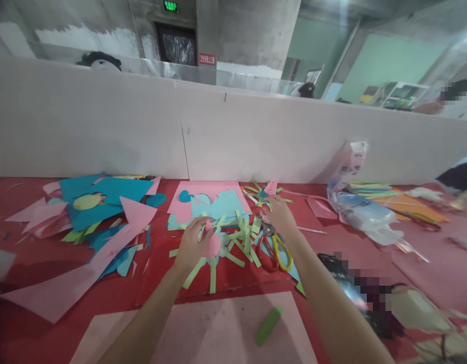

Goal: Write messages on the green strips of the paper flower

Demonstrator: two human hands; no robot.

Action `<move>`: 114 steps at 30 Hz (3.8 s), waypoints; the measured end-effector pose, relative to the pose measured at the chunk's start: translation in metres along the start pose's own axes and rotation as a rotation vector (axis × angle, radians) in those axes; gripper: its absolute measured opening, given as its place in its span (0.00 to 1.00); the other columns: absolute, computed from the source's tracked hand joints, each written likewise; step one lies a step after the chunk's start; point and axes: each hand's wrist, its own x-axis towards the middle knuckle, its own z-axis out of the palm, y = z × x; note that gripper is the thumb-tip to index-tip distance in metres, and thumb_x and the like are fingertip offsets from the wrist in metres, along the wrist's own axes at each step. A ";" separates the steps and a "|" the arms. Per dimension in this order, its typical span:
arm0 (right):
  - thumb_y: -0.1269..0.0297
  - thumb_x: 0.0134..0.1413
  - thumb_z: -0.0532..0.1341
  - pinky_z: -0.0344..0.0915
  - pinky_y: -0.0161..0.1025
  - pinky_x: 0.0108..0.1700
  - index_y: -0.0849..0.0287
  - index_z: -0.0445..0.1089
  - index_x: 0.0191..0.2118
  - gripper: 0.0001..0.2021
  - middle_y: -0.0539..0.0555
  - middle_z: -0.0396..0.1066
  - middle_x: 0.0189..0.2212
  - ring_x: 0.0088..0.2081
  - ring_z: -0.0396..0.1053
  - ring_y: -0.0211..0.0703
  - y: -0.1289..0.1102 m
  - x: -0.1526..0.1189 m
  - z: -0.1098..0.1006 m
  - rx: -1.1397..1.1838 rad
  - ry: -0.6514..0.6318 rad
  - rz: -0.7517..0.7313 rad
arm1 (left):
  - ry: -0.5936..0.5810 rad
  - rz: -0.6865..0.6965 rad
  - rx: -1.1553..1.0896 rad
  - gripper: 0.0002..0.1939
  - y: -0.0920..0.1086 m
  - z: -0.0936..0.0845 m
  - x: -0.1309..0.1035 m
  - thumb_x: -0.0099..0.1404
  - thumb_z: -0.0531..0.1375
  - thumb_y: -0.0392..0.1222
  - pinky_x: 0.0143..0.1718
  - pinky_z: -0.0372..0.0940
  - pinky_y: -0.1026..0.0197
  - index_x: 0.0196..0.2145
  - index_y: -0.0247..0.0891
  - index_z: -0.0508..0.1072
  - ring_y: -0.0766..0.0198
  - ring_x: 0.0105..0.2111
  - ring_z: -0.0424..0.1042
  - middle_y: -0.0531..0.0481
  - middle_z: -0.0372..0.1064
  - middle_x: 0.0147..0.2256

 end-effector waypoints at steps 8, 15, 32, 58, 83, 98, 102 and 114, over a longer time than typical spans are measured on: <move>0.63 0.50 0.54 0.62 0.38 0.35 0.58 0.71 0.32 0.10 0.53 0.72 0.29 0.31 0.69 0.42 -0.049 -0.062 0.017 0.182 -0.153 0.094 | 0.149 -0.045 -0.055 0.09 0.009 -0.007 -0.001 0.61 0.53 0.43 0.43 0.60 0.57 0.38 0.41 0.68 0.61 0.41 0.66 0.48 0.68 0.39; 0.52 0.50 0.55 0.61 0.40 0.37 0.59 0.71 0.34 0.16 0.56 0.72 0.32 0.34 0.68 0.46 -0.071 -0.086 0.044 0.512 -0.141 0.282 | 0.212 -0.040 -0.118 0.09 0.016 -0.005 -0.006 0.61 0.53 0.44 0.45 0.61 0.57 0.38 0.42 0.68 0.61 0.42 0.66 0.49 0.69 0.39; 0.53 0.43 0.61 0.62 0.35 0.28 0.61 0.68 0.27 0.14 0.49 0.64 0.22 0.26 0.62 0.37 -0.062 -0.094 0.052 1.072 -0.089 0.536 | 0.308 -0.193 -0.189 0.18 -0.003 -0.012 0.002 0.63 0.49 0.48 0.51 0.54 0.52 0.48 0.40 0.62 0.58 0.52 0.58 0.42 0.58 0.52; 0.54 0.43 0.61 0.53 0.32 0.23 0.61 0.65 0.22 0.14 0.47 0.57 0.17 0.21 0.54 0.34 -0.059 -0.088 0.039 0.878 -0.138 0.448 | -0.297 -0.474 -0.346 0.12 -0.022 -0.036 0.013 0.50 0.60 0.47 0.36 0.65 0.58 0.33 0.40 0.75 0.57 0.37 0.71 0.47 0.73 0.36; 0.51 0.44 0.60 0.56 0.32 0.24 0.61 0.66 0.26 0.15 0.50 0.60 0.22 0.24 0.57 0.37 -0.066 -0.092 0.034 0.938 -0.212 0.432 | -0.191 -0.463 -0.185 0.13 -0.022 -0.025 0.016 0.54 0.56 0.49 0.24 0.56 0.65 0.22 0.36 0.67 0.68 0.23 0.62 0.55 0.64 0.21; 0.50 0.46 0.57 0.49 0.31 0.21 0.57 0.51 0.19 0.19 0.45 0.44 0.18 0.21 0.46 0.33 -0.068 -0.094 0.039 0.923 -0.241 0.390 | -0.237 -0.431 -0.186 0.15 -0.032 -0.018 0.011 0.56 0.50 0.50 0.21 0.47 0.65 0.19 0.39 0.55 0.69 0.20 0.50 0.57 0.49 0.19; 0.51 0.46 0.58 0.48 0.31 0.21 0.57 0.51 0.20 0.18 0.44 0.43 0.18 0.21 0.45 0.33 -0.065 -0.094 0.041 0.941 -0.250 0.420 | -0.271 -0.430 -0.192 0.15 -0.031 -0.018 0.011 0.57 0.50 0.49 0.21 0.47 0.65 0.19 0.39 0.55 0.69 0.21 0.50 0.57 0.49 0.19; 0.56 0.47 0.58 0.44 0.32 0.21 0.58 0.50 0.19 0.18 0.44 0.43 0.18 0.22 0.44 0.33 -0.073 -0.092 0.036 0.921 -0.221 0.355 | -0.258 -0.458 -0.234 0.14 -0.036 -0.021 0.011 0.54 0.54 0.50 0.20 0.50 0.66 0.21 0.37 0.62 0.70 0.20 0.55 0.55 0.57 0.20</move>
